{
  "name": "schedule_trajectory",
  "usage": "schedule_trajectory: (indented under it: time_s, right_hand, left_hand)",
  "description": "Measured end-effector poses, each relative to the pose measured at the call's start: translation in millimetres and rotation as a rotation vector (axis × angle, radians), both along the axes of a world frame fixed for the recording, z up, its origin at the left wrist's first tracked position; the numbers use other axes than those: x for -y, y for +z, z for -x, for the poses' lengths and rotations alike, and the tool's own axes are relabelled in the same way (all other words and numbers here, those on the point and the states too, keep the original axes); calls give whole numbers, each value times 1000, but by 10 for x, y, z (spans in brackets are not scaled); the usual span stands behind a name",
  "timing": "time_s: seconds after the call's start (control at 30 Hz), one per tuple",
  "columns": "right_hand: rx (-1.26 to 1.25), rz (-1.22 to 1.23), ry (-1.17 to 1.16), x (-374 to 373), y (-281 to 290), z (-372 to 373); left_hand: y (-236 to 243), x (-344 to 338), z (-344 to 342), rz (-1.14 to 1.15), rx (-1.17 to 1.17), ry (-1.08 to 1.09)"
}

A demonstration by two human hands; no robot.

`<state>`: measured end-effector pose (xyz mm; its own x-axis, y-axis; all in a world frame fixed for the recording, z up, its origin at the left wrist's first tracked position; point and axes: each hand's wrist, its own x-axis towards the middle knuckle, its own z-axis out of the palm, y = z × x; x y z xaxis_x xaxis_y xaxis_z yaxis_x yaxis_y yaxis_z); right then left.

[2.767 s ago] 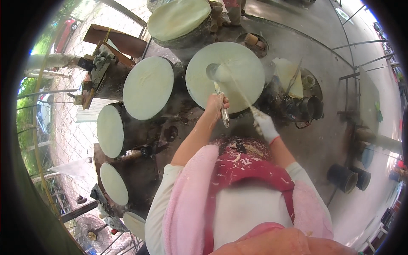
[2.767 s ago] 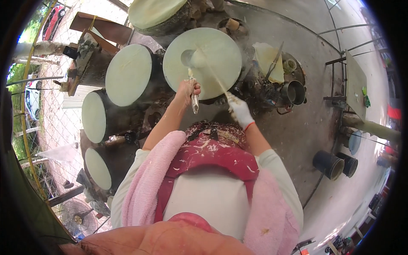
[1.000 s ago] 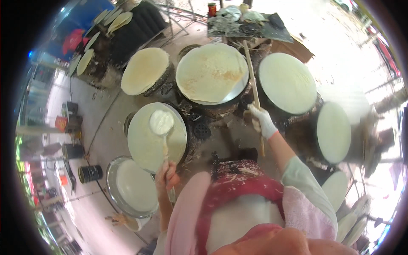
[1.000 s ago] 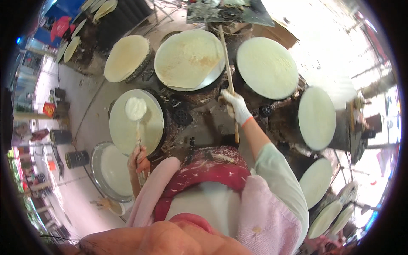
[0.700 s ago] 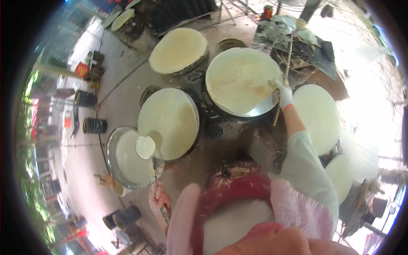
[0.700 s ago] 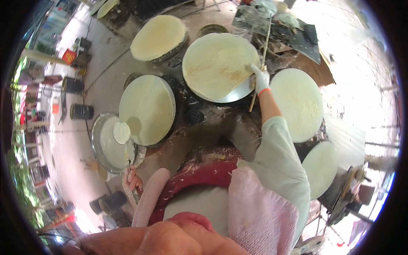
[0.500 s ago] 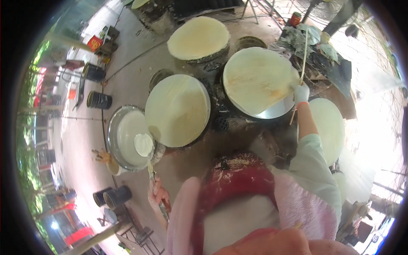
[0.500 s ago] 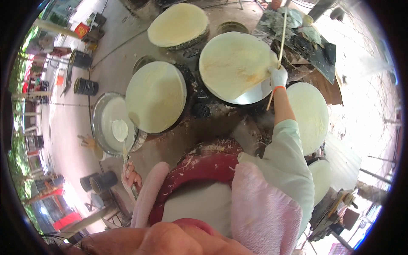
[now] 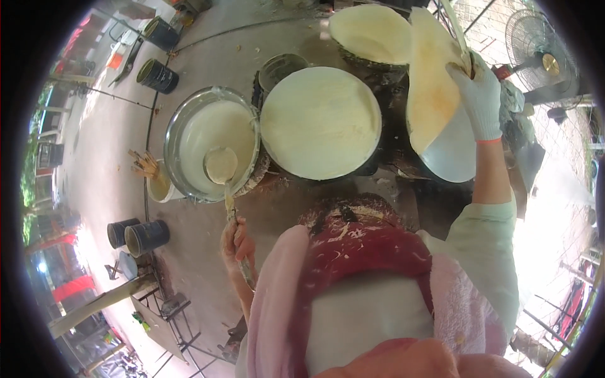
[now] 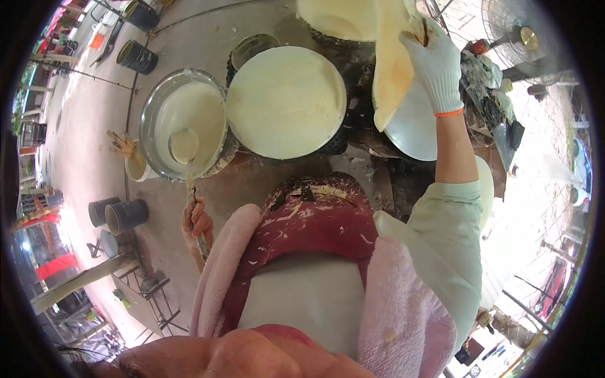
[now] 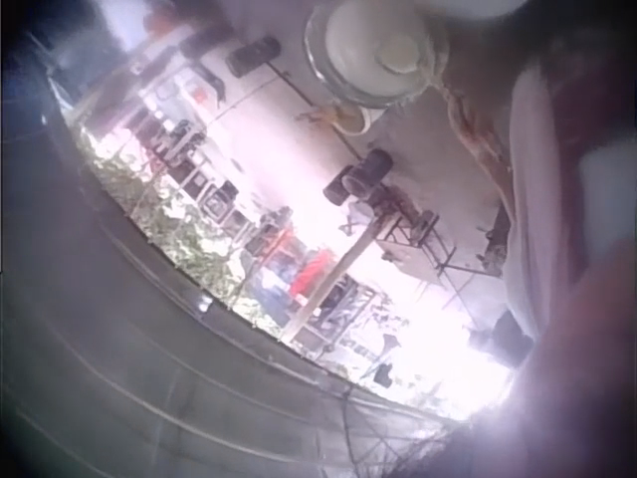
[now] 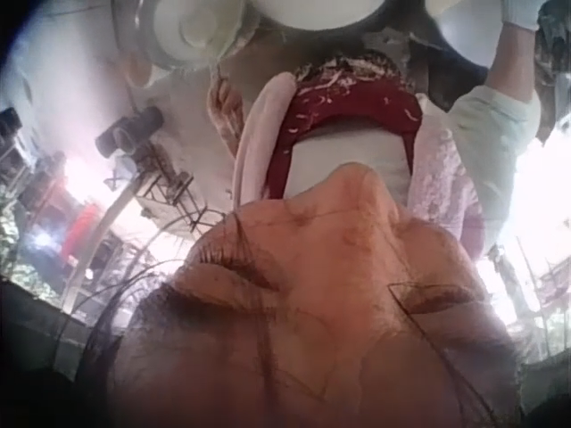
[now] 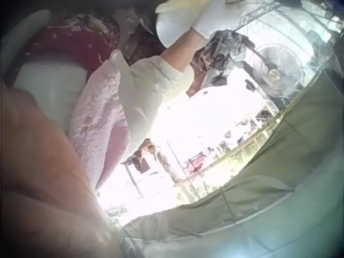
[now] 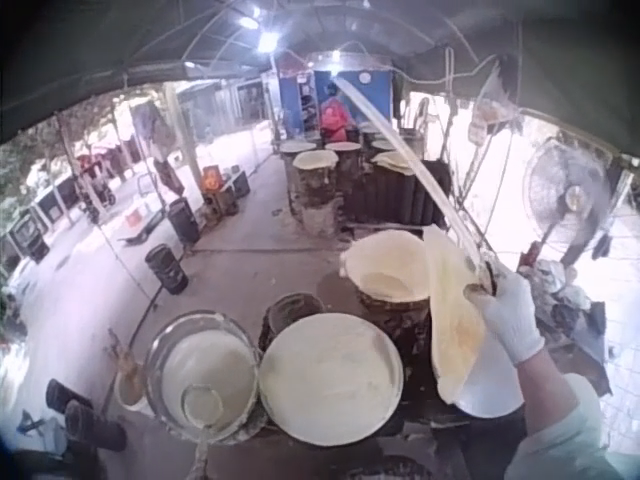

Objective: The person uses a ladle to pour batter onto multiple hot plates and spreads it into thin circles using a wooden stick. The person also lifts and peels the cooked wrappers off the plates and places them on a stack nearby.

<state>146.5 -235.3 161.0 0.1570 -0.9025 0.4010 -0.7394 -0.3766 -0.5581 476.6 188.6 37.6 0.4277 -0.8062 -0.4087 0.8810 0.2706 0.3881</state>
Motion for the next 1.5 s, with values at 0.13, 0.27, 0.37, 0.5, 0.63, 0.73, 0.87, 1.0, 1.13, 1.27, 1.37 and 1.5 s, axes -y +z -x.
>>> schedule_trajectory:
  time_s: [0.13,0.27,0.37,0.5,0.63,0.73,0.87,1.0,1.13,1.27,1.37,1.5]
  right_hand:
    - [163,-195,235,-96,318,-794]
    - [292,-539,255,135,481,-1085]
    - [600,-725,530,425,-151,-972]
    - [742,-849,462,330,-1287,-1201]
    - [715,-907,319,339,-2361,-1003]
    - [634,-893,268,255,-2801,-790]
    - [619,-765,203,146,-2849,-735]
    - [551,-881,124,185,-2766,-634]
    - [463,-851,115,361,-2879,-670]
    - [308,-810,117,471,-2759,-811]
    - [449,-839,180,498,-2751,-876]
    - [614,-953,277,511,-2597,-893]
  left_hand:
    - [-119,-183,-225,2,-20,27]
    - [-97,-177,-260,-107,49,161]
    - [-129,-89,-225,-69,7,174]
    - [-98,-180,-103,-112,57,246]
    - [-4,-166,104,-235,292,173]
    - [51,-95,240,2,22,322]
    - [92,-16,366,111,6,275]
    - [115,79,405,186,-90,287]
    - [103,259,303,195,-130,231]
    - [102,349,111,139,-134,203]
    - [99,389,-19,21,-132,241]
    - [54,349,-155,-38,-62,171]
